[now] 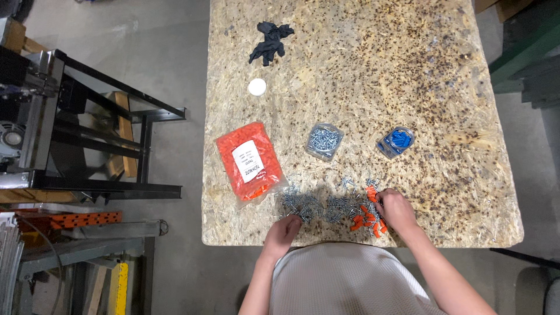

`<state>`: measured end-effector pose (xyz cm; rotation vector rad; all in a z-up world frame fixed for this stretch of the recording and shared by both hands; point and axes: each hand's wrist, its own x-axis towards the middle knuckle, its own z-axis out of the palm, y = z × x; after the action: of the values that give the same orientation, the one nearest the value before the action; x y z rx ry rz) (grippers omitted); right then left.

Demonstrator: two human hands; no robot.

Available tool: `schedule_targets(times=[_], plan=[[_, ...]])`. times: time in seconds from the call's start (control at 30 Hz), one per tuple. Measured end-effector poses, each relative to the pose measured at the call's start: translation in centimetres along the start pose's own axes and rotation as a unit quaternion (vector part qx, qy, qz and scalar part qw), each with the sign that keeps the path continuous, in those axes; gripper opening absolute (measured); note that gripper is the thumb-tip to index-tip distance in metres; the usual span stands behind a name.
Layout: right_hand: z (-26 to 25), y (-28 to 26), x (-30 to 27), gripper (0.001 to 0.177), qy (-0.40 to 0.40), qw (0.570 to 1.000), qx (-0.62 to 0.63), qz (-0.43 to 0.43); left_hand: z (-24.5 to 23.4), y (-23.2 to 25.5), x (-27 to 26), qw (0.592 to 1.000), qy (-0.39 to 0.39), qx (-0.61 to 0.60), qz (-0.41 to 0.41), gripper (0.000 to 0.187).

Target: The person sorts mixed fasteners on a workbench, separating orange plastic caps from metal screws and placing them into separate clear containers. The person repeatedly picks up handfuls of mixed items, separates them by type, and deposits them into the appropriate containers.

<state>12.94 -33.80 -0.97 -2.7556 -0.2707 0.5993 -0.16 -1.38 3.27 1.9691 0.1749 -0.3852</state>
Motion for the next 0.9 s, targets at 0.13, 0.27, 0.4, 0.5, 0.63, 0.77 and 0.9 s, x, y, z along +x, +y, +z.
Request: schedule_targets(times=[0.13, 0.27, 0.4, 0.5, 0.63, 0.77, 0.9], plan=[[2.7, 2.8, 0.9, 0.021, -0.008, 1.000, 0.013, -0.005, 1.1, -4.1, 0.9, 0.991, 0.010, 0.070, -0.114, 0.026], [1.6, 1.9, 0.1, 0.023, -0.005, 0.999, 0.033, -0.002, -1.2, -0.6, 0.8, 0.971, 0.142, 0.121, -0.151, 0.033], [1.0, 1.3, -0.5, 0.024, -0.007, 0.998, 0.060, -0.002, -4.3, 3.3, 0.2, 0.957, 0.178, 0.151, -0.171, 0.055], [-1.6, -0.9, -1.6, 0.025, -0.004, 0.997, 0.082, 0.002, -4.8, -2.3, 1.1, 0.949, 0.164, 0.199, -0.181, 0.056], [-0.7, 0.1, -1.1, 0.027, 0.007, 0.993, 0.116, 0.021, -5.4, -4.8, 2.1, 0.940, 0.191, 0.196, -0.205, 0.055], [1.3, 2.0, 0.0, 0.026, 0.014, 0.994, 0.108, 0.024, -5.2, -4.9, 2.6, 0.941, 0.211, 0.167, -0.208, 0.065], [-0.6, 0.4, -1.4, 0.026, 0.002, 0.998, 0.052, 0.020, -5.0, -5.2, 3.5, 0.935, 0.212, 0.178, -0.220, 0.066]])
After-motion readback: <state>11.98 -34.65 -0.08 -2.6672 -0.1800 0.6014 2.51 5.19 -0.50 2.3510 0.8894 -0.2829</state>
